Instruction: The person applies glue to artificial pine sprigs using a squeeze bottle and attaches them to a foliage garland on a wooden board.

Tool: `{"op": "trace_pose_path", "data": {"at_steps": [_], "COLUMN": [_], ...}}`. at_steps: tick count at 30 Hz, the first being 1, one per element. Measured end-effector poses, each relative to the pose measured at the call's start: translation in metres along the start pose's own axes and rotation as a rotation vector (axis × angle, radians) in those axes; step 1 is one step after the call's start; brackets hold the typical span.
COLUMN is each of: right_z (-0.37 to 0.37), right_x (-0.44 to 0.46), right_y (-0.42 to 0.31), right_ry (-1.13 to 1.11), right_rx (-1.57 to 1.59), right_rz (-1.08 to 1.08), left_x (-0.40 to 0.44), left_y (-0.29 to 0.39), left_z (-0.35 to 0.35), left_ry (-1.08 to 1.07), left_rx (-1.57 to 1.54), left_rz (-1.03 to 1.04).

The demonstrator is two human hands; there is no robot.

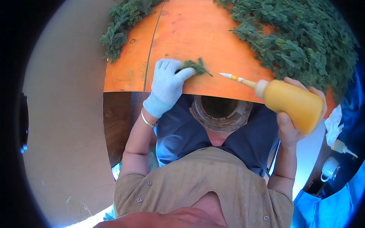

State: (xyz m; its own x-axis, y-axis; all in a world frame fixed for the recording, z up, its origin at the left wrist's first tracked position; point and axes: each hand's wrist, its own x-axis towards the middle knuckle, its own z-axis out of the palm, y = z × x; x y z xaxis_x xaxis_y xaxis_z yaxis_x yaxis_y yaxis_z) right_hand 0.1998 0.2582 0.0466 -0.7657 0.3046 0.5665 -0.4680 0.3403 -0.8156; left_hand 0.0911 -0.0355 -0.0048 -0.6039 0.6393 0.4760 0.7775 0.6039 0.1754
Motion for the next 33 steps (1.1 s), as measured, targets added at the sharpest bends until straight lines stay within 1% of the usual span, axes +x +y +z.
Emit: {"op": "trace_pose_path", "data": {"at_steps": [3, 5, 6, 7, 8, 9, 11, 12, 13, 14, 16, 18, 19, 20, 22, 25, 26, 28, 29, 31, 33], "right_z": [-0.026, -0.042, -0.049, -0.055, -0.061, -0.066, -0.074, -0.075, -0.076, -0.076, -0.079, -0.081, -0.082, -0.084, -0.092, -0.095, -0.093, -0.087, -0.083, -0.063, -0.051], "right_x": [-0.012, -0.026, -0.031, -0.036, -0.042, -0.046, -0.054, -0.055, -0.055, -0.055, -0.055, -0.057, -0.057, -0.057, -0.059, -0.056, -0.054, -0.052, -0.051, -0.041, -0.037], "right_y": [-0.013, -0.017, -0.018, -0.017, -0.012, -0.010, -0.010, -0.011, -0.012, -0.012, -0.011, -0.010, -0.012, -0.012, -0.011, -0.001, 0.001, 0.007, 0.009, 0.004, 0.001], "right_ry": [0.121, 0.173, 0.177, 0.180, 0.198, 0.198, 0.198, 0.205, 0.211, 0.217, 0.236, 0.255, 0.261, 0.262, 0.266, 0.278, 0.281, 0.240, 0.220, 0.233, 0.226], "right_rx": [0.016, -0.029, -0.065, -0.098, -0.161, -0.151, -0.138, -0.141, -0.142, -0.142, -0.155, -0.169, -0.175, -0.180, -0.179, -0.167, -0.163, -0.027, 0.035, 0.065, 0.079], "right_rz": [0.023, 0.029, 0.024, 0.017, -0.006, 0.006, 0.042, 0.037, 0.031, 0.023, -0.005, -0.018, -0.016, -0.018, -0.034, -0.057, -0.063, -0.034, -0.022, -0.011, -0.002], "left_x": [-0.015, -0.030, -0.038, -0.041, -0.041, -0.036, 0.016, 0.038, 0.060, 0.084, 0.127, 0.148, 0.152, 0.148, 0.132, 0.083, 0.066, 0.031, 0.023, 0.013, 0.008], "left_y": [0.047, 0.076, 0.085, 0.092, 0.094, 0.095, 0.085, 0.073, 0.056, 0.044, 0.019, -0.004, -0.006, -0.007, 0.000, 0.025, 0.034, 0.048, 0.059, 0.073, 0.075], "left_z": [-0.034, -0.026, -0.014, -0.005, -0.002, -0.003, -0.024, -0.028, -0.015, 0.001, 0.031, 0.071, 0.075, 0.076, 0.052, -0.006, -0.009, -0.003, 0.003, 0.026, 0.022], "left_ry": [-0.012, -0.081, -0.162, -0.241, -0.329, -0.421, -0.236, -0.136, 0.035, 0.153, 0.334, 0.150, 0.054, 0.087, 0.153, 0.316, 0.323, 0.343, 0.320, 0.313, 0.267], "left_rx": [-0.012, -0.130, -0.173, -0.148, -0.159, -0.171, -0.192, -0.119, -0.126, -0.098, -0.180, -0.372, -0.467, -0.359, -0.133, -0.038, -0.111, -0.261, -0.231, -0.057, -0.121], "left_rz": [0.089, 0.088, 0.058, 0.050, 0.072, 0.094, 0.097, 0.093, 0.073, 0.014, 0.061, -0.022, -0.070, -0.061, -0.054, -0.262, -0.392, -0.650, -0.654, -0.610, -0.582]}}
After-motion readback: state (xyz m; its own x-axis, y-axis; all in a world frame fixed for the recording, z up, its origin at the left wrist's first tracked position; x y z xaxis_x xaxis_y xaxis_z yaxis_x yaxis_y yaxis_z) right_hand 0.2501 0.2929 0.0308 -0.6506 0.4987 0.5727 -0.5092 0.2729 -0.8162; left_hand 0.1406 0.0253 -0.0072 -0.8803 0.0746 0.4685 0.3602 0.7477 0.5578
